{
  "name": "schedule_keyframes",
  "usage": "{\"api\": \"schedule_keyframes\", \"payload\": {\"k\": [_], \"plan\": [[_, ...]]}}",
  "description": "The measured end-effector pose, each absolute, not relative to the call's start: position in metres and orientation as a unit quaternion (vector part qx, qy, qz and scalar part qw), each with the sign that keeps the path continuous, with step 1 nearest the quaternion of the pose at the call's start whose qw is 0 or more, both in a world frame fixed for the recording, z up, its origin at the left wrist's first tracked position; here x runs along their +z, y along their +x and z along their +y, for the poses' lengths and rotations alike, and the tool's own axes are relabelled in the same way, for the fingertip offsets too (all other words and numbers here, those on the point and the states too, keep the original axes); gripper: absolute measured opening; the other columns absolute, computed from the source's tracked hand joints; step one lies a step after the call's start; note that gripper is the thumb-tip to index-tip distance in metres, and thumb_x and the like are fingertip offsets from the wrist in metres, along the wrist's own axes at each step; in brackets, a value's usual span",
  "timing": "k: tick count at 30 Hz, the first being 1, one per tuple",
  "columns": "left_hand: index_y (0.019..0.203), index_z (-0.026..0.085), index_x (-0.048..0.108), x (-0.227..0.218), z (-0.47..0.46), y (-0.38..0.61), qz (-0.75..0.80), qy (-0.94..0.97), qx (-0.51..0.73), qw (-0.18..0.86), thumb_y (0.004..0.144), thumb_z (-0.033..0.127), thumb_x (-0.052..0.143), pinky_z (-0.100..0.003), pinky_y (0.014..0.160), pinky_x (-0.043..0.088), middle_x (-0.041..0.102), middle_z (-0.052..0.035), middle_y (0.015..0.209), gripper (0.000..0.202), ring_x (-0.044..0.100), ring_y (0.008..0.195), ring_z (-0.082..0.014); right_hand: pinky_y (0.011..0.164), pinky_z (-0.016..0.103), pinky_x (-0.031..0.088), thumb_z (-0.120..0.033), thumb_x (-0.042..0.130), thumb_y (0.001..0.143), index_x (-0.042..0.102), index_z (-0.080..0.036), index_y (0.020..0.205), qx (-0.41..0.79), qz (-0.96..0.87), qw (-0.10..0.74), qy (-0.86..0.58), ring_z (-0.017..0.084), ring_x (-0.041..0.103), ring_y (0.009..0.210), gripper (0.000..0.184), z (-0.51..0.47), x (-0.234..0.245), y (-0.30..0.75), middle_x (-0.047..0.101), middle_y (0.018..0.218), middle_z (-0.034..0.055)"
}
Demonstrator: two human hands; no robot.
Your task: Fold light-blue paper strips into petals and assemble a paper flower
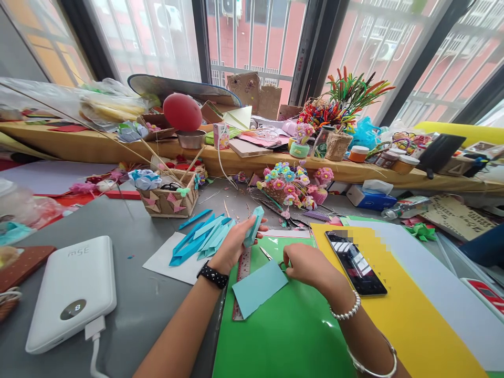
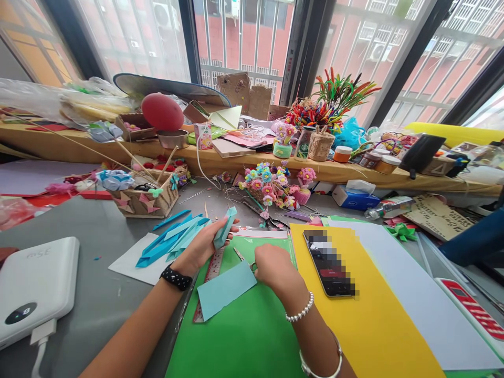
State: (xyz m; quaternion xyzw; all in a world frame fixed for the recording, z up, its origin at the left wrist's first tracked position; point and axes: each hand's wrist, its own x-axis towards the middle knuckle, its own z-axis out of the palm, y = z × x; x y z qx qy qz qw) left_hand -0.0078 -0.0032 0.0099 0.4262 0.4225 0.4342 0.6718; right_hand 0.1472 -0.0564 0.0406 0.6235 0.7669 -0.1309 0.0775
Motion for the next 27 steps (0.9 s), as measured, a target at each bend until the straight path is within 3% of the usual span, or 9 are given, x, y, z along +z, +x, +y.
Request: {"api": "schedule_keyframes", "payload": {"k": [5,14,27], "plan": [[0.09,0.016,0.063,0.008,-0.001,-0.01,0.375,0.374,0.441,0.725,0.073,0.041,0.052,-0.017,0.049,0.039,0.062,-0.0025,0.071,0.032,0.051,0.053,-0.0062,0.053,0.025,0.034,-0.01,0.054,0.063,0.06,-0.016,0.087,-0.137,0.757,0.1,0.631,0.024,0.059,0.077,0.025,-0.06,0.044,0.145,0.064,0.086,0.0103],[0.088,0.013,0.062,0.013,0.0,-0.011,0.307,0.271,0.435,0.802,0.078,0.032,0.047,-0.013,0.042,0.039,0.057,-0.0022,0.065,0.026,0.048,0.049,-0.0043,0.049,0.027,0.035,-0.004,0.048,0.065,0.064,-0.012,0.078,-0.115,0.747,0.116,0.644,0.027,0.061,0.071,0.022,-0.057,0.042,0.14,0.065,0.079,0.0152],[0.097,0.009,0.057,0.014,-0.001,-0.013,0.293,0.225,0.443,0.817,0.083,0.02,0.041,-0.012,0.043,0.042,0.053,-0.0018,0.063,0.025,0.048,0.049,-0.0038,0.057,0.028,0.042,-0.021,0.048,0.075,0.064,-0.011,0.085,-0.088,0.714,0.124,0.684,0.026,0.061,0.078,0.022,-0.058,0.051,0.143,0.065,0.086,0.0158]]}}
